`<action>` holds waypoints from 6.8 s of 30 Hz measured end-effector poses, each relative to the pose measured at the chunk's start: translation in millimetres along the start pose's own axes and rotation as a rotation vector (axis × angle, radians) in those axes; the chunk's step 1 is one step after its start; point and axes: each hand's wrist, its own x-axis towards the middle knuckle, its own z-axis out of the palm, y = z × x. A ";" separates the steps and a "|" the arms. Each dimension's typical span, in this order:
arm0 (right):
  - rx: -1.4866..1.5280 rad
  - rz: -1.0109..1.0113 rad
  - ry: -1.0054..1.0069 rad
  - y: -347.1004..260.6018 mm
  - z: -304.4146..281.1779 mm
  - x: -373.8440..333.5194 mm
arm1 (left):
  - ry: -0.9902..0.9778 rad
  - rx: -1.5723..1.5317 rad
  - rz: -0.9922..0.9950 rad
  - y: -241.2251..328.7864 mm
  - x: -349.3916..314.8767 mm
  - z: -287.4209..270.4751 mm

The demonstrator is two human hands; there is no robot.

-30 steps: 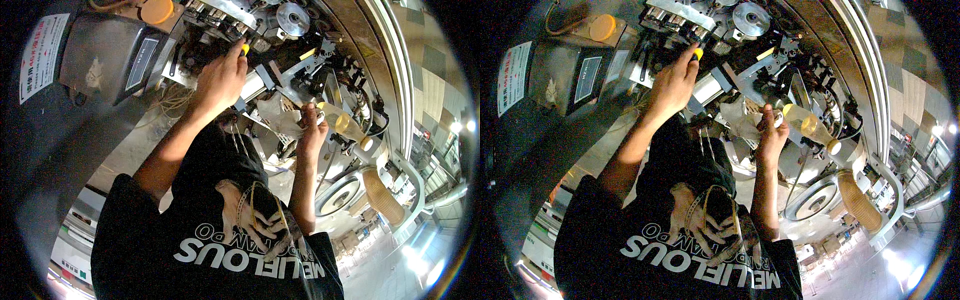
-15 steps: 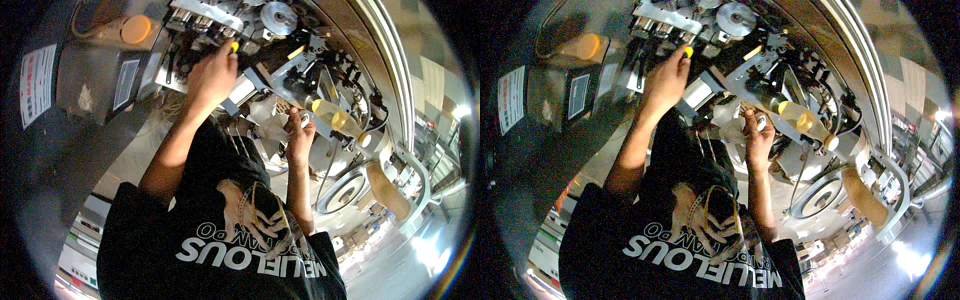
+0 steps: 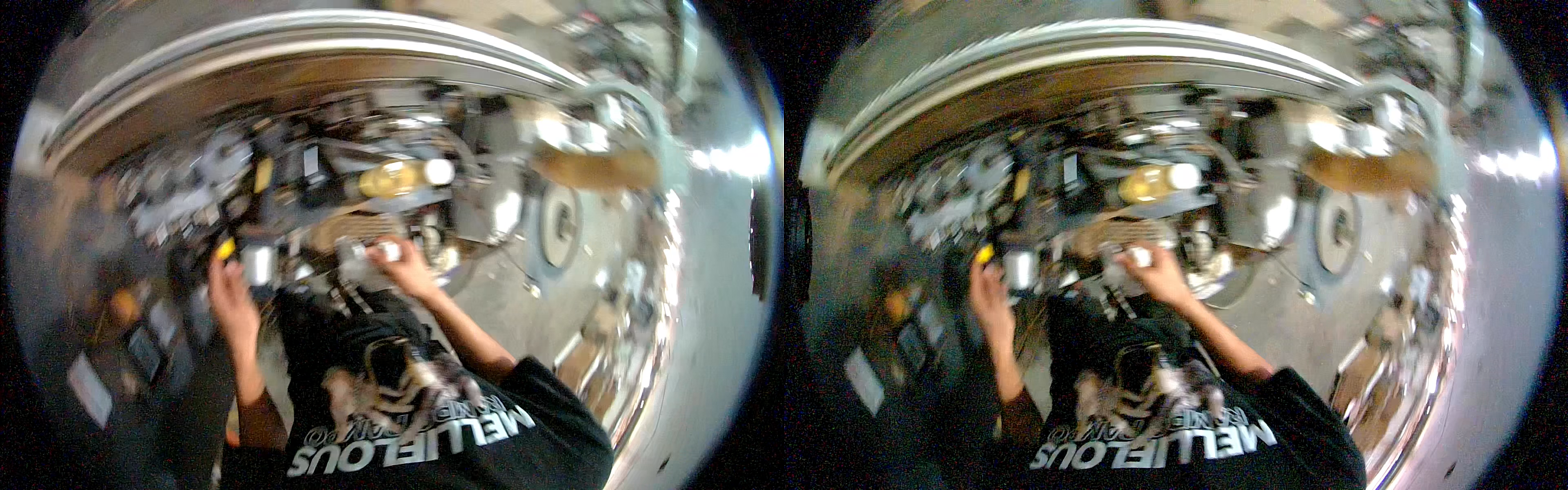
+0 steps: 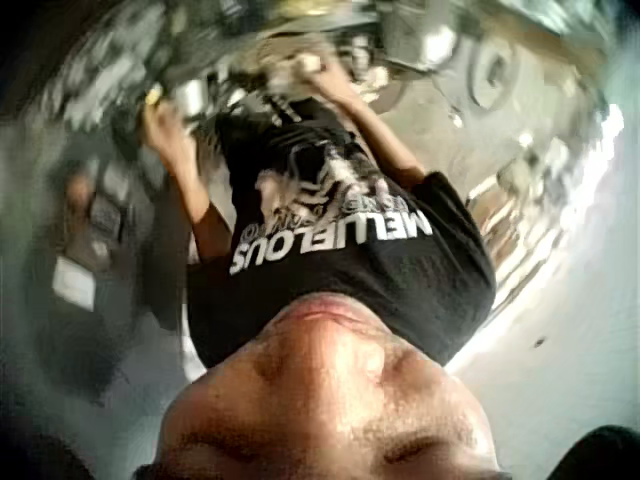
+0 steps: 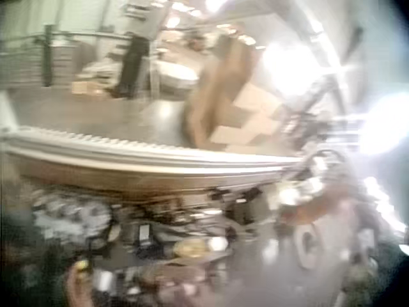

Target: The person scrapes machine components using a utility knife, pours liquid from a bottle onto a cloth, and wipes down the machine parts and rollers with the cloth.

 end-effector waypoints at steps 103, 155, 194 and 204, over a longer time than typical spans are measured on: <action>0.793 -0.094 -0.222 225.4 -297.8 -105.8 | -0.737 0.078 -0.038 82.2 -297.2 344.2; -1.233 -0.392 -0.312 -230.2 140.4 54.3 | -0.286 -0.221 -0.015 21.2 109.1 -72.8; -1.349 -0.415 -0.375 -275.4 160.8 75.1 | -0.213 -0.243 -0.185 4.1 130.6 -75.0; -1.339 -0.390 -0.387 -266.9 157.4 83.2 | -0.152 -0.708 -0.369 -0.7 135.6 -79.1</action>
